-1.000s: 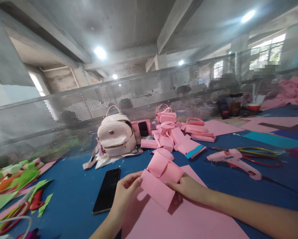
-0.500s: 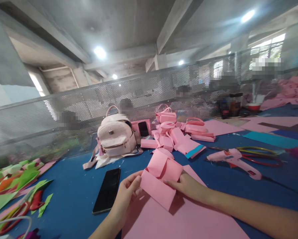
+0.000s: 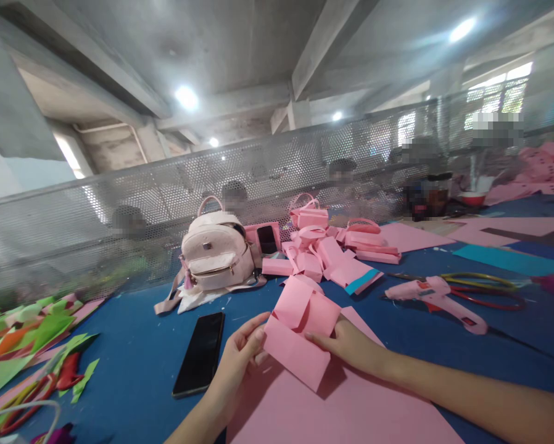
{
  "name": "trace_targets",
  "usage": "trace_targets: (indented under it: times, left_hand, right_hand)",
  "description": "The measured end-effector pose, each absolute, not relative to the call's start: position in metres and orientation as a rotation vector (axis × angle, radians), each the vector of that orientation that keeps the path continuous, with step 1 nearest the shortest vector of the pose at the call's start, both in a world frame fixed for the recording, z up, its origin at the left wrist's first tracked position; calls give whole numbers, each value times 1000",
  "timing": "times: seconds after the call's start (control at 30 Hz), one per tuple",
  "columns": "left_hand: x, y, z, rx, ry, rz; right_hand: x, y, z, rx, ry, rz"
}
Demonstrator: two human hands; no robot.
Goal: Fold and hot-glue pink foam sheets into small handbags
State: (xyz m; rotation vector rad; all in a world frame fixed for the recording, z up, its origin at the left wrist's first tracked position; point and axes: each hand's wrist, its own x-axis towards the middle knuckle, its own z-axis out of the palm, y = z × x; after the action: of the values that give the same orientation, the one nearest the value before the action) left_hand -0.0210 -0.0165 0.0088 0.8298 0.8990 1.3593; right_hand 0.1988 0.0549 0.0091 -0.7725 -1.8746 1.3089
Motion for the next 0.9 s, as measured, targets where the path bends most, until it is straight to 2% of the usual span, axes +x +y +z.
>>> trace_targets:
  times: [0.4, 0.63, 0.77, 0.9]
  left_hand:
    - [-16, -18, 6, 877, 755, 1305]
    - [-20, -17, 3, 580, 952, 1469]
    - [-27, -12, -1, 581, 1028, 1518]
    - [-33, -11, 1, 839, 1062, 1464]
  right_hand:
    - [200, 59, 1, -791, -1965, 1350]
    - [198, 48, 15, -554, -2094, 1369]
    - [196, 50, 19, -596, -1989, 1149]
    - [204, 62, 18, -558, -2088, 681]
